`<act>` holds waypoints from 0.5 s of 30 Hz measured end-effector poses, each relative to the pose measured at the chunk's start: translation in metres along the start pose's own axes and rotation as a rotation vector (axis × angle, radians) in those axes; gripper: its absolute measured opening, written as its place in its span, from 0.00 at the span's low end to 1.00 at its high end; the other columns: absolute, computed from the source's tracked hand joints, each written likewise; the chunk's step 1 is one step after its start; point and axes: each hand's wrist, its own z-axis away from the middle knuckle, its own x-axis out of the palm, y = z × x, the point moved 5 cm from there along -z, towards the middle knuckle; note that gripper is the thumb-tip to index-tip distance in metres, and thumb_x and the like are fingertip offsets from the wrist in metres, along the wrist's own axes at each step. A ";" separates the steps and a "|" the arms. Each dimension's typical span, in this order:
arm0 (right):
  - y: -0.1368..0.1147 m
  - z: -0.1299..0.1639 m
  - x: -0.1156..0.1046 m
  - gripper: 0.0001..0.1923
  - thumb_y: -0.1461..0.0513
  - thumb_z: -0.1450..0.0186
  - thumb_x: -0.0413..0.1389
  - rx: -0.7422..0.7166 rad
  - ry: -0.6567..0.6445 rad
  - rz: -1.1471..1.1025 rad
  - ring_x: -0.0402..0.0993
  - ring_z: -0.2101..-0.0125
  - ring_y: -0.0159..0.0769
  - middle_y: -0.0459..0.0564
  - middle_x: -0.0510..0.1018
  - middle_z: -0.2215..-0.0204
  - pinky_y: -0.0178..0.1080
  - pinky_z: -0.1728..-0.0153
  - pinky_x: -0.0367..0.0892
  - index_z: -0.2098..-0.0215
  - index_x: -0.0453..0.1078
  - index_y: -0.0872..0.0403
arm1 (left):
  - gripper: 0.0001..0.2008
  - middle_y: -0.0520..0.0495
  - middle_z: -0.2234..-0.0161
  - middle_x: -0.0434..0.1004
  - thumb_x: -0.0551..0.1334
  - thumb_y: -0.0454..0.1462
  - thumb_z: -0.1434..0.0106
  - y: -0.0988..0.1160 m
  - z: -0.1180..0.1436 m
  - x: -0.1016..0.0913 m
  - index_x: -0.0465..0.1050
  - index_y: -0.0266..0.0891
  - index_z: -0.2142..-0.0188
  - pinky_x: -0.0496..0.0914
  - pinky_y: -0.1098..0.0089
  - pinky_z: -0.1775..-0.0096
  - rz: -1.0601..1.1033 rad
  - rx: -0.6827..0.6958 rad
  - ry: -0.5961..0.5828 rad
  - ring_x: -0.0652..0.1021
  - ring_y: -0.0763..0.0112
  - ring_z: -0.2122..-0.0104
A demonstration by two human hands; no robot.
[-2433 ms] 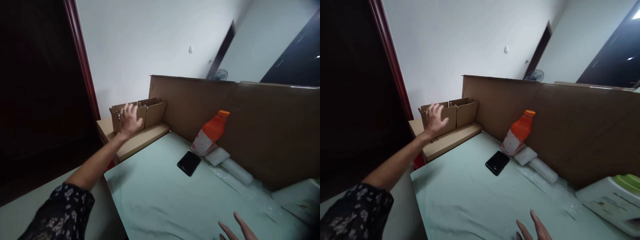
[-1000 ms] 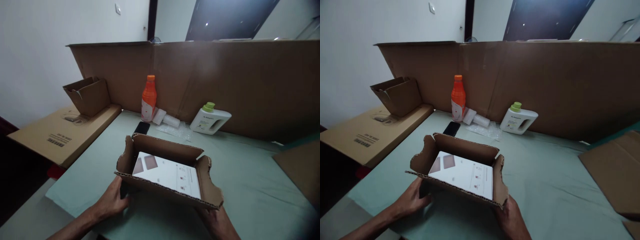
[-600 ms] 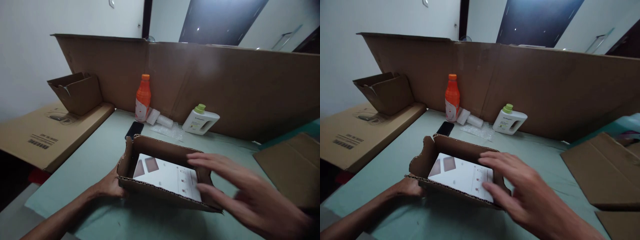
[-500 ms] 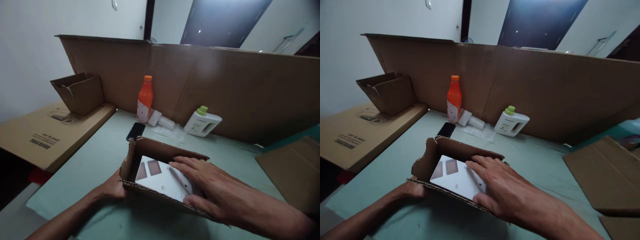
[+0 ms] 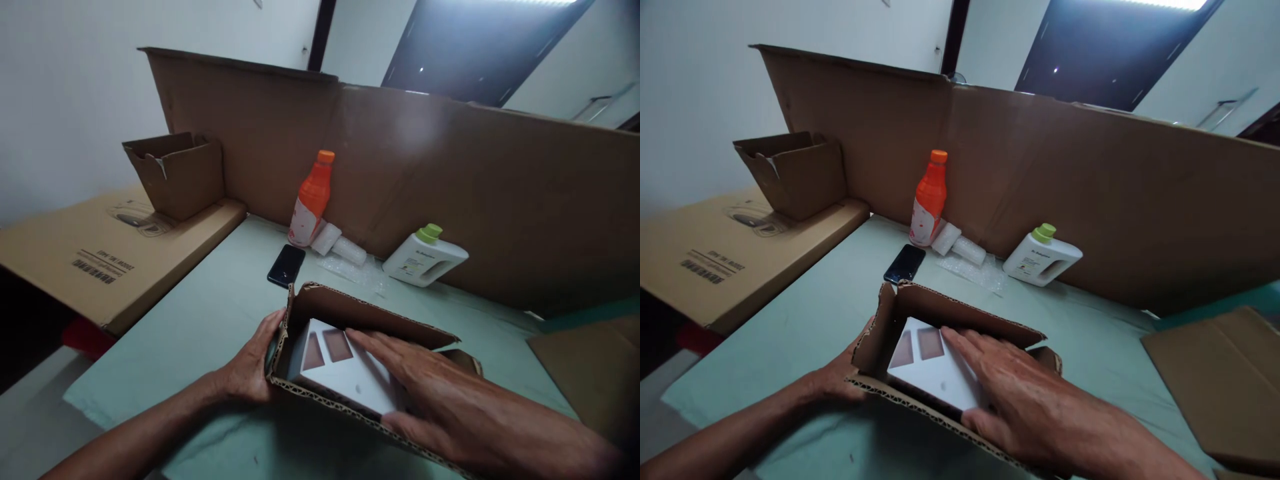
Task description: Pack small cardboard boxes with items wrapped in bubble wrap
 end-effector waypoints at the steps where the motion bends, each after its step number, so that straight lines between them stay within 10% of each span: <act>1: 0.001 -0.001 0.001 0.43 0.55 0.40 0.64 0.003 -0.004 0.001 0.72 0.42 0.56 0.53 0.69 0.36 0.51 0.48 0.75 0.29 0.56 0.43 | 0.58 0.31 0.31 0.49 0.70 0.50 0.49 -0.002 0.001 0.001 0.37 0.41 0.29 0.65 0.40 0.39 0.005 0.000 0.002 0.59 0.37 0.34; 15: -0.016 -0.032 0.005 0.37 0.60 0.36 0.61 -0.090 -0.003 -0.217 0.67 0.38 0.48 0.52 0.66 0.34 0.49 0.41 0.68 0.30 0.57 0.45 | 0.53 0.33 0.32 0.54 0.69 0.43 0.47 -0.011 0.005 0.007 0.40 0.42 0.29 0.69 0.44 0.42 0.027 -0.039 -0.030 0.67 0.41 0.38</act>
